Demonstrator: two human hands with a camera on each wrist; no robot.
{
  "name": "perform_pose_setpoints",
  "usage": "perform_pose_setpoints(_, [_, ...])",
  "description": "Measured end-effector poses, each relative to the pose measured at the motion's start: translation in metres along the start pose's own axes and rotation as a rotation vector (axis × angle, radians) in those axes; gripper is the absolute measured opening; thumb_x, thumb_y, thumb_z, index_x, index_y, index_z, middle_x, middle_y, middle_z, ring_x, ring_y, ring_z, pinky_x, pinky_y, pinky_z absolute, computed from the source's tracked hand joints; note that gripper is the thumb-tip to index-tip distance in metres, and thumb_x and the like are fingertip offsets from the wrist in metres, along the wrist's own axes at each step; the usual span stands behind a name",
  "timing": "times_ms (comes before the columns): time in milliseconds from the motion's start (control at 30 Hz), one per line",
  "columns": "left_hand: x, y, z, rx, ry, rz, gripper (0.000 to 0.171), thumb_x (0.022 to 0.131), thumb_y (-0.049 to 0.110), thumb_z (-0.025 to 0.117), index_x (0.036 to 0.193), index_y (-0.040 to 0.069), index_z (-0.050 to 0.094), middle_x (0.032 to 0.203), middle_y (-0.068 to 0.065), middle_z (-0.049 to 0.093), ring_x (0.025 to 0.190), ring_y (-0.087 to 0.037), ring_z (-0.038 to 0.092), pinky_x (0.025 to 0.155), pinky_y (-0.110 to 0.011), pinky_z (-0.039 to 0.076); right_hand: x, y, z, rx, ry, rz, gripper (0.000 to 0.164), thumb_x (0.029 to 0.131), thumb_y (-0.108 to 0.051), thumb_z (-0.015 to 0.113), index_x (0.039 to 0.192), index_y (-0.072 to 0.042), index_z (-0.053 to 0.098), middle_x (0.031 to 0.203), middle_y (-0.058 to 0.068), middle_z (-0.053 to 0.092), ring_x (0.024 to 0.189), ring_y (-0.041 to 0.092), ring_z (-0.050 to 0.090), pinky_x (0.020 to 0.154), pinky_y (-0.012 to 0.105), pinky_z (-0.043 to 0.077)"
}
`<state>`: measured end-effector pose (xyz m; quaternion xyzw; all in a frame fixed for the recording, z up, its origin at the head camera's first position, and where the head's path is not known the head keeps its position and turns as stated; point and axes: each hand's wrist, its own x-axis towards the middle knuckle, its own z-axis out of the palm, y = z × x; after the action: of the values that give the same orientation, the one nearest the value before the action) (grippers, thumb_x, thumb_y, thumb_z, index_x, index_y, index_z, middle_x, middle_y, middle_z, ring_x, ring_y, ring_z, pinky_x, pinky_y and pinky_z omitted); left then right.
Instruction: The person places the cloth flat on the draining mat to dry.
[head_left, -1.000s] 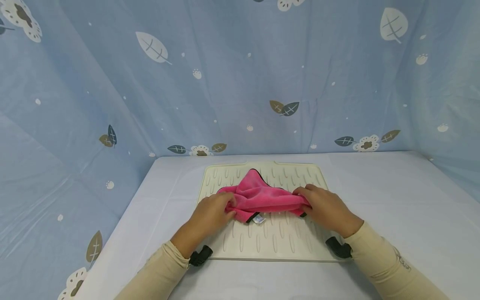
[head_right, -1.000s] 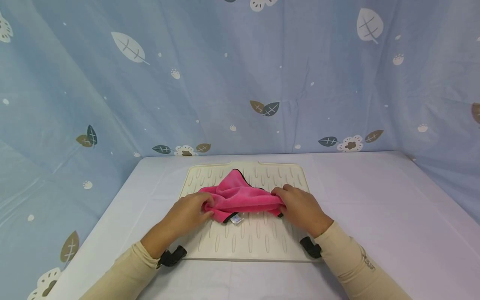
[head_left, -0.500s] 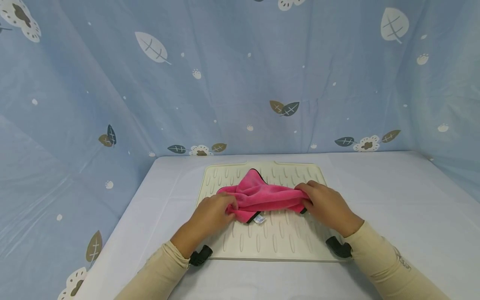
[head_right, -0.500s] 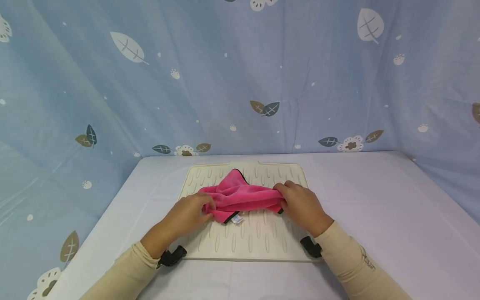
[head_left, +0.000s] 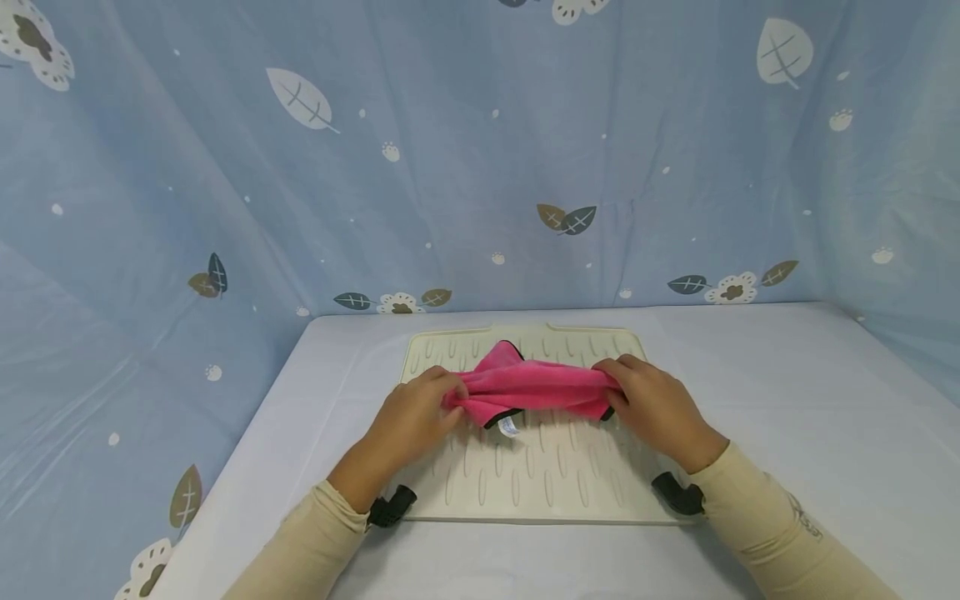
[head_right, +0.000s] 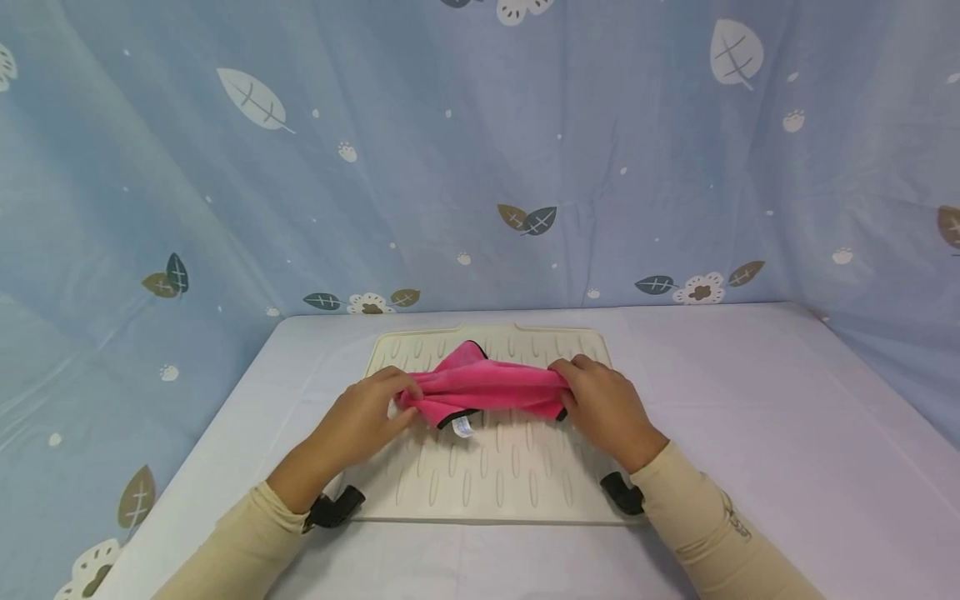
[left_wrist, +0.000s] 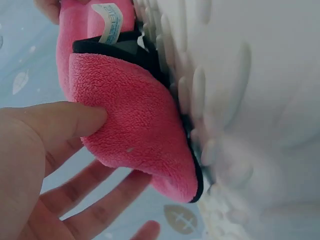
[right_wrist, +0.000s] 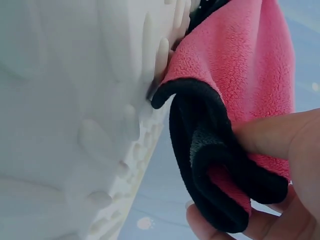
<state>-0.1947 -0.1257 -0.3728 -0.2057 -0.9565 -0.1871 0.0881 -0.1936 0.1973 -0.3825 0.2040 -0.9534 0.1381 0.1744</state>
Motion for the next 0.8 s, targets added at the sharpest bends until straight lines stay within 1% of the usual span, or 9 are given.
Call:
perform_pose_setpoints(133, [-0.0004, -0.0019, -0.0044, 0.000, 0.057, 0.036, 0.016, 0.085, 0.018, 0.080, 0.097, 0.019, 0.071, 0.109, 0.002, 0.066, 0.088, -0.015, 0.064, 0.077, -0.038, 0.050, 0.0002, 0.0005, -0.0020, 0.012, 0.028, -0.011, 0.034, 0.082, -0.002, 0.078, 0.116, -0.004, 0.068, 0.091, 0.009, 0.067, 0.074, 0.018, 0.061, 0.067, 0.039, 0.057])
perform_pose_setpoints(300, [0.0003, -0.0050, -0.0065, 0.016, 0.158, 0.099, 0.018, 0.083, 0.015, 0.081, 0.098, 0.017, 0.072, 0.106, 0.001, 0.066, 0.087, -0.016, 0.065, 0.076, -0.040, 0.050, 0.0009, -0.0005, -0.0050, 0.026, 0.035, -0.003, 0.034, 0.084, -0.002, 0.077, 0.117, -0.003, 0.068, 0.091, 0.009, 0.067, 0.073, 0.018, 0.060, 0.065, 0.038, 0.055])
perform_pose_setpoints(400, [0.0009, -0.0050, -0.0068, 0.021, 0.183, 0.111, 0.018, 0.083, 0.015, 0.081, 0.098, 0.017, 0.072, 0.105, 0.001, 0.066, 0.086, -0.016, 0.065, 0.077, -0.040, 0.049, 0.0018, -0.0011, -0.0063, 0.034, 0.033, 0.006, 0.034, 0.084, -0.002, 0.076, 0.117, -0.002, 0.068, 0.089, 0.010, 0.067, 0.072, 0.018, 0.059, 0.065, 0.038, 0.055])
perform_pose_setpoints(467, [0.0012, -0.0045, -0.0062, 0.021, 0.174, 0.102, 0.018, 0.083, 0.015, 0.081, 0.098, 0.017, 0.072, 0.103, 0.002, 0.066, 0.085, -0.015, 0.064, 0.077, -0.040, 0.049, 0.0022, -0.0013, -0.0066, 0.036, 0.032, 0.008, 0.034, 0.084, -0.002, 0.076, 0.117, -0.002, 0.068, 0.089, 0.010, 0.068, 0.074, 0.020, 0.060, 0.066, 0.039, 0.055])
perform_pose_setpoints(567, [0.0014, -0.0032, -0.0045, 0.026, 0.129, 0.083, 0.018, 0.083, 0.018, 0.082, 0.099, 0.018, 0.072, 0.099, 0.003, 0.065, 0.078, -0.012, 0.059, 0.076, -0.036, 0.048, 0.0029, -0.0007, -0.0057, 0.030, 0.034, -0.003, 0.032, 0.083, -0.001, 0.076, 0.115, -0.001, 0.069, 0.090, 0.011, 0.070, 0.079, 0.024, 0.062, 0.070, 0.042, 0.056])
perform_pose_setpoints(667, [0.0016, -0.0019, -0.0022, 0.029, 0.072, 0.069, 0.018, 0.084, 0.020, 0.081, 0.099, 0.019, 0.072, 0.095, 0.004, 0.064, 0.074, -0.009, 0.053, 0.073, -0.032, 0.046, 0.0036, 0.0007, -0.0035, 0.027, 0.035, -0.026, 0.032, 0.082, 0.001, 0.076, 0.113, -0.001, 0.070, 0.098, 0.014, 0.070, 0.088, 0.029, 0.063, 0.078, 0.046, 0.056])
perform_pose_setpoints(800, [0.0024, -0.0015, 0.0018, 0.026, 0.001, 0.056, 0.017, 0.085, 0.020, 0.080, 0.098, 0.020, 0.071, 0.093, 0.005, 0.065, 0.074, -0.008, 0.053, 0.071, -0.029, 0.048, 0.0039, 0.0016, -0.0012, 0.027, 0.036, -0.062, 0.038, 0.079, 0.002, 0.078, 0.116, -0.004, 0.069, 0.110, 0.016, 0.064, 0.099, 0.032, 0.058, 0.085, 0.048, 0.051])
